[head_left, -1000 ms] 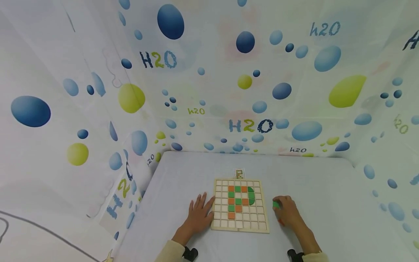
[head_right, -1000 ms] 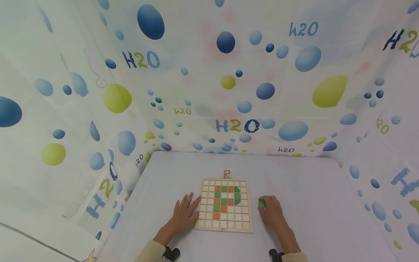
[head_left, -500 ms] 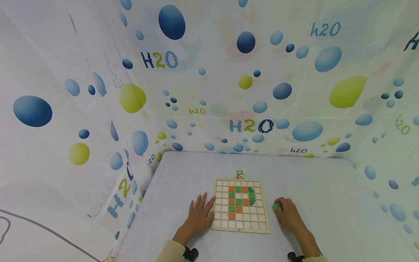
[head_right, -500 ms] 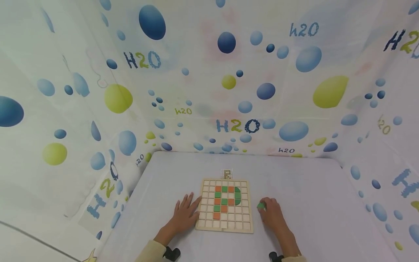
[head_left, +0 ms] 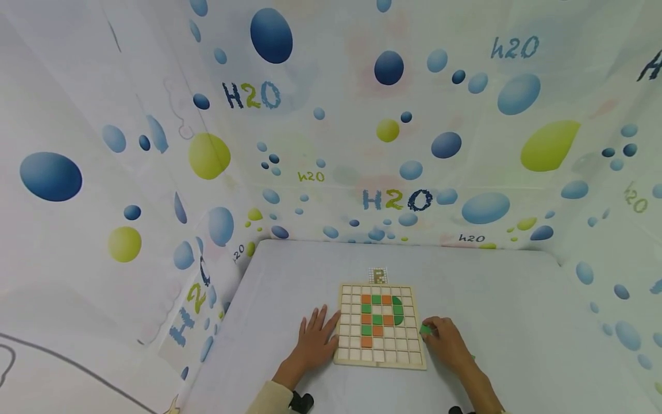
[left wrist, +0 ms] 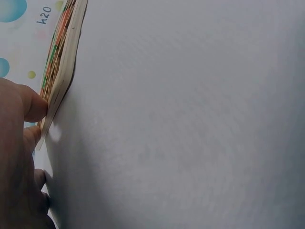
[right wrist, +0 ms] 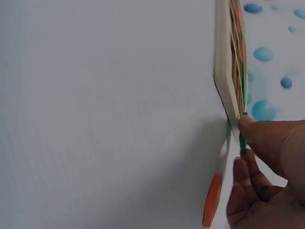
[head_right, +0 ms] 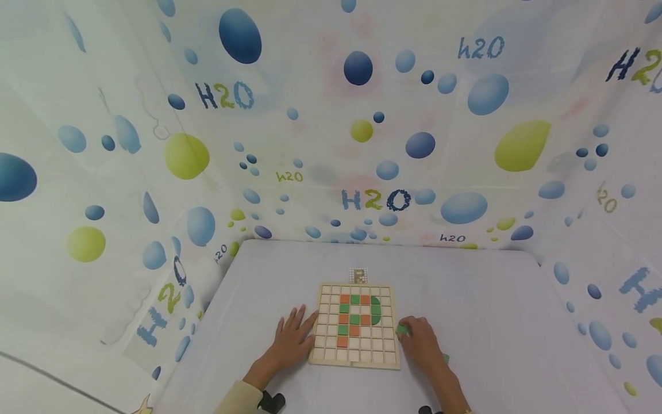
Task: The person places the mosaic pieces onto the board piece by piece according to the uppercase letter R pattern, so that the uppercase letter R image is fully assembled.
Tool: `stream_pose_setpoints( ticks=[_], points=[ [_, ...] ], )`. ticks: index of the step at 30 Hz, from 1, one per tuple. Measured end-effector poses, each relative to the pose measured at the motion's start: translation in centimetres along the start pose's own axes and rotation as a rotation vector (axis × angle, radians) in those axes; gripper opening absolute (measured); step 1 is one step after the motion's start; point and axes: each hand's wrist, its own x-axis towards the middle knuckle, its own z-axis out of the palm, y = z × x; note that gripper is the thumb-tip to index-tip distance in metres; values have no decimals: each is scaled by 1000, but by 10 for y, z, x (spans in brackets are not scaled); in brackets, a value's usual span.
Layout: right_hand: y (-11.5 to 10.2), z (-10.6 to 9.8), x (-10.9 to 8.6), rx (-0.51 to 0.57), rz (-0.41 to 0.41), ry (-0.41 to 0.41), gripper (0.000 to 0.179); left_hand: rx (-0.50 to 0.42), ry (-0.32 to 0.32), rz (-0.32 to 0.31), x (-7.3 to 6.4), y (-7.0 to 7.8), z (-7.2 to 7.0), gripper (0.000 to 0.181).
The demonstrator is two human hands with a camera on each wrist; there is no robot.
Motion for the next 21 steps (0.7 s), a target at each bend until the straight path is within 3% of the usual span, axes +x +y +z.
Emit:
stream_pose_setpoints(
  ticks=[5,10,16,21],
  points=[
    [-23,15,-7,24,-90,3,27,-8,1,5,-1,2,-2,57],
    [-41,30,-10,29,-175,-46,22,-31,6,17,-2,4,-4,57],
    [-48,38,-12,14,-243,-98,21,-77,51,54,-5,2,0,57],
    [-48,37,-12,8,-287,-99,19,-44,21,23,-4,4,-4,57]
  ],
)
